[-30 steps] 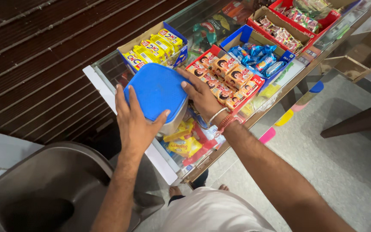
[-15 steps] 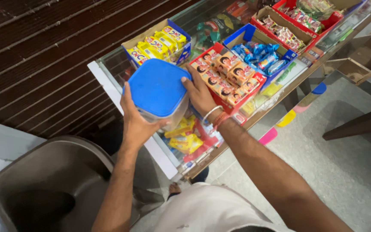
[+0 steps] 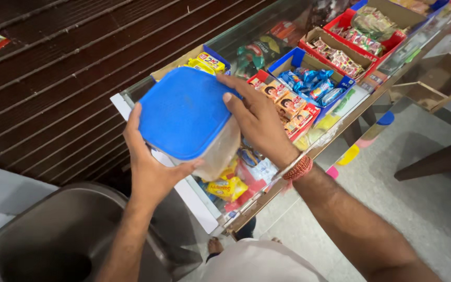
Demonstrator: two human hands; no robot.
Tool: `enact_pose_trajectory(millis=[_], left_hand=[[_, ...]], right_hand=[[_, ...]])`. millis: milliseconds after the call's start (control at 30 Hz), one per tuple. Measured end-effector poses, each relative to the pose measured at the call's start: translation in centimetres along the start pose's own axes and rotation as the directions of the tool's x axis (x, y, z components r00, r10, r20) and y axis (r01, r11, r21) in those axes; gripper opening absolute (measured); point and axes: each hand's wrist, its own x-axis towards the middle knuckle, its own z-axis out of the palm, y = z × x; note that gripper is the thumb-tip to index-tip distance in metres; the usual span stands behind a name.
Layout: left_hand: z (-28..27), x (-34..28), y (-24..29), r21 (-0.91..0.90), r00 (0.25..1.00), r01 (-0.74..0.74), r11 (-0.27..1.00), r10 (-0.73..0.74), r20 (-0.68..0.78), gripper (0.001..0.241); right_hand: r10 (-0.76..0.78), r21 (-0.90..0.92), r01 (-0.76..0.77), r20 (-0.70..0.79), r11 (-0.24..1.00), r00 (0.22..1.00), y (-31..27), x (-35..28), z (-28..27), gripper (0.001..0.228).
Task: The person organizes snack items on a glass display counter. They move plastic containers and boxes of biscuits, then open a sealed bag of blue-wrapped candies with scissors and place the candies into a cardboard display box.
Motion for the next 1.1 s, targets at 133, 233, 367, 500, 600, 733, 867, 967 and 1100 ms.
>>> enact_pose_trajectory(millis=[133,233,367,500,600,733,867,967,1100], left_hand=[[-0.2,-0.1,-2.1,0.035,1.000,0.008,0.999,-0.007,-0.028,0.121],[-1.4,1.7,-3.9,-0.054,0.999,0.023,0.998,-0.022,0.027,0.118],[-1.9,2.0,-4.0,-0.346,0.990,0.139,0.928,-0.118,0.080,0.110],[-1.6,3.7,-1.9,-0.250,0.993,0.042,0.967,-0.014,0.114,0.110],[-1.0,5.0,-0.4,0.142,0.986,-0.126,0.982,0.108,0.127,0.134],[0.1,6.5,2.0,0.169,0.985,-0.120,0.978,0.095,0.144,0.128],[-0.1,7.0,5.0,0.118,0.958,-0.271,0.955,0.256,0.131,0.103],[1.0,8.1,6.5,0.189,0.839,-0.544,0.818,0.535,0.101,0.098],[1.8,10.9,4.5,-0.099,0.910,-0.372,0.923,0.384,0.157,0.086]], right_hand=[[0.060,0.082,-0.059,-0.021,0.995,0.998,-0.9,0.7,0.8,0.038],[0.125,0.135,-0.121,-0.018,0.983,0.992,-1.7,1.7,-0.1,0.041],[0.236,0.299,-0.248,0.078,0.921,0.969,-2.0,1.6,-1.6,0.046],[0.284,0.400,-0.290,0.076,0.869,0.956,-1.7,1.6,-2.3,0.045],[0.351,0.472,-0.317,0.016,0.823,0.936,-1.1,1.4,-2.5,0.042],[0.429,0.452,-0.352,-0.077,0.820,0.900,-0.9,0.5,-2.6,0.042],[0.423,0.387,-0.324,-0.204,0.863,0.883,-1.2,-1.2,-2.8,0.047],[0.287,0.324,-0.189,-0.285,0.927,0.915,-1.3,-0.4,-3.7,0.052],[0.402,0.361,-0.300,-0.253,0.883,0.880,-2.5,-1.9,-5.2,0.062]])
